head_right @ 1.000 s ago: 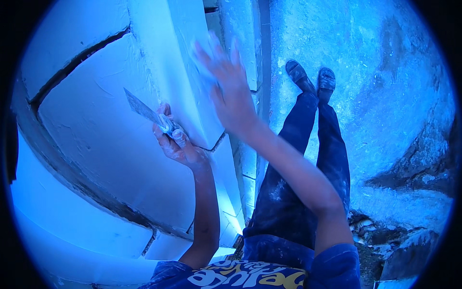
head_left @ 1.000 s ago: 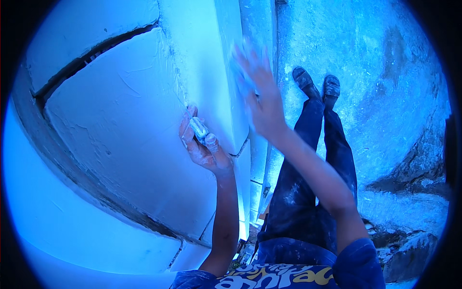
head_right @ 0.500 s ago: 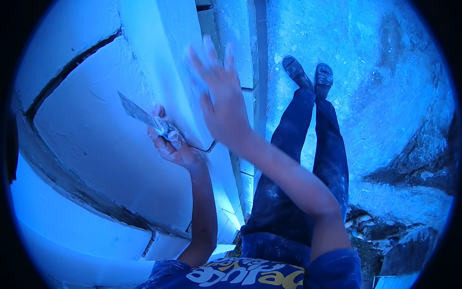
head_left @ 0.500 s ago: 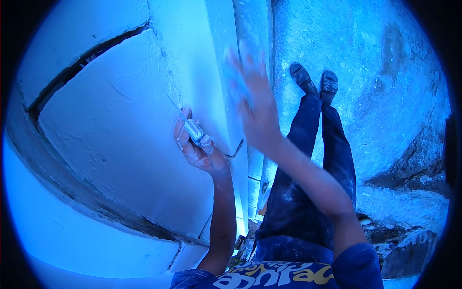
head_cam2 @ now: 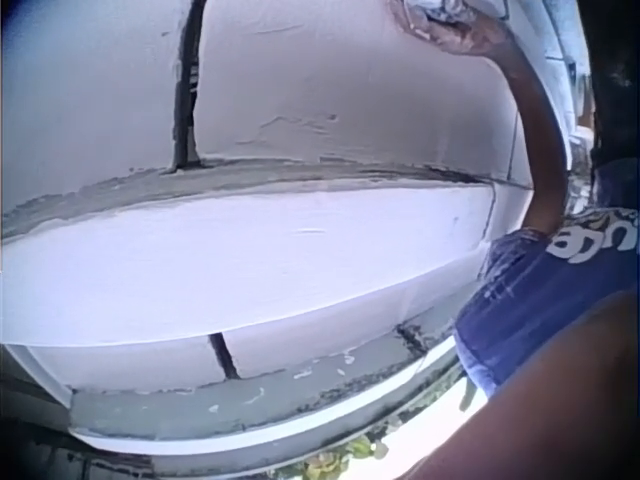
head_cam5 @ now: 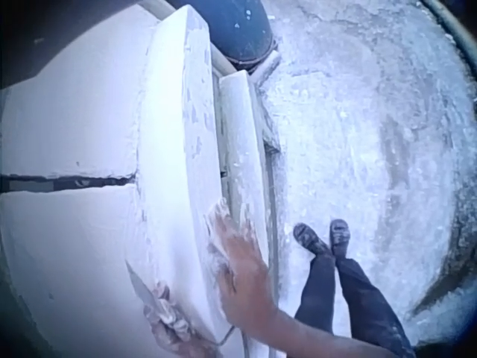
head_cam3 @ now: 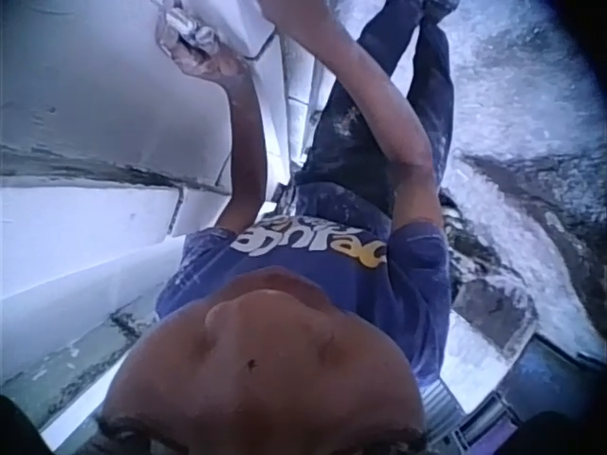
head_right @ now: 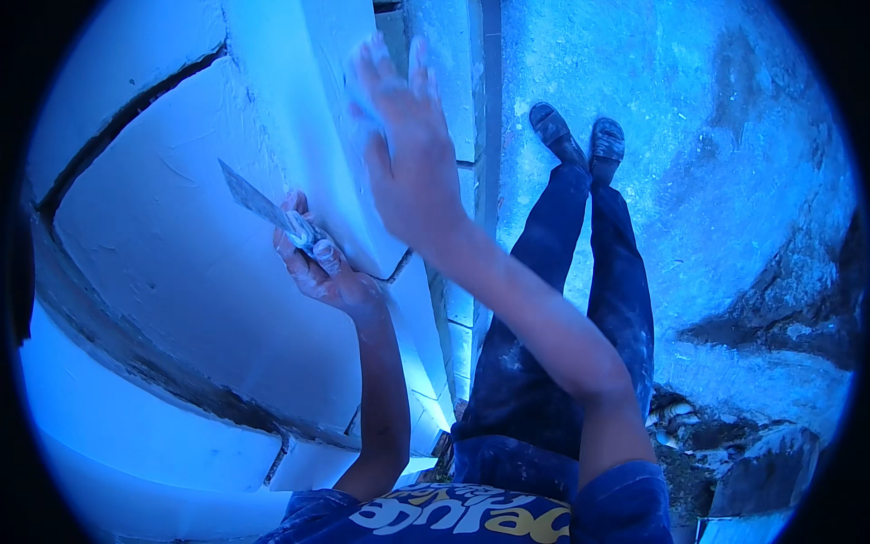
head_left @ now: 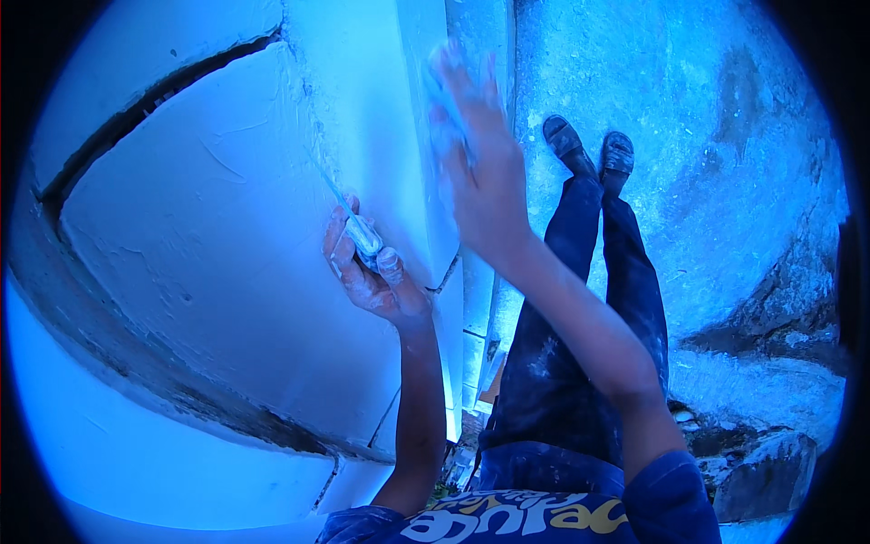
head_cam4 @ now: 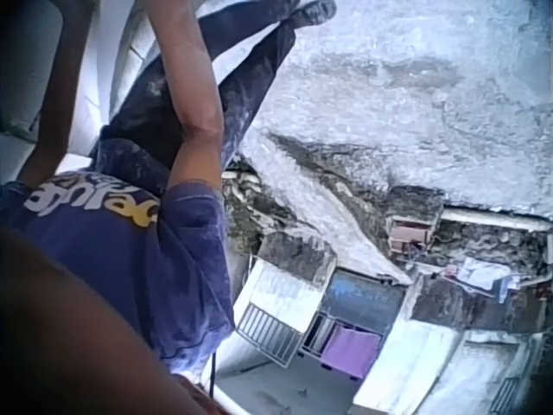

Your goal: The person is using a putty knife and a cloth to patch or smooth out a gap or crack in a white wall structure.

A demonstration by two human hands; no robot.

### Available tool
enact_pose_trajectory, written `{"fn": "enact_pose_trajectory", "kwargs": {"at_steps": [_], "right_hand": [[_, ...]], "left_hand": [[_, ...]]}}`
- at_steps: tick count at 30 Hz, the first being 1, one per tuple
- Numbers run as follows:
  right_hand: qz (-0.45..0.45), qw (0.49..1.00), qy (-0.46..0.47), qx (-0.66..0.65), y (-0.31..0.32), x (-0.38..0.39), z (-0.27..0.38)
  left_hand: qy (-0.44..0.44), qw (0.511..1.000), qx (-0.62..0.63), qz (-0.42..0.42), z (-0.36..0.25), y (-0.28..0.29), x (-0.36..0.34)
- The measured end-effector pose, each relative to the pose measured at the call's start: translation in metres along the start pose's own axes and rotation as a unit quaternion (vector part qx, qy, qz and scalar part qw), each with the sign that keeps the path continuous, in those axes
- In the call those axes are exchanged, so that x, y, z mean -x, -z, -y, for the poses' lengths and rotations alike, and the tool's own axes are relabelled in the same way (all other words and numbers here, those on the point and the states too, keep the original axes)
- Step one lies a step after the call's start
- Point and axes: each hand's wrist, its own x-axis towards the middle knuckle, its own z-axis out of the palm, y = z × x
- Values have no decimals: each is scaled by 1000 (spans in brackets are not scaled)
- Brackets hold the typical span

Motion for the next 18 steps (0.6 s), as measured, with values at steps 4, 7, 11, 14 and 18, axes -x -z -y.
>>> {"fn": "enact_pose_trajectory", "kwargs": {"at_steps": [4, 7, 11, 14, 18], "right_hand": [[63, 996, 18, 65, 9, 43, 12], [54, 996, 21, 66, 4, 4, -8], [23, 999, 27, -6, 1, -3, -19], [68, 998, -10, 9, -1, 52, 15], [53, 997, 56, 31, 8, 0, -12]], "left_hand": [[8, 1000, 13, 10, 1, 1, 2], [12, 1000, -14, 8, -5, 0, -3], [4, 1000, 18, -6, 4, -3, 0], [11, 1000, 18, 0, 6, 6, 1], [9, 1000, 17, 4, 2, -1, 0]]}}
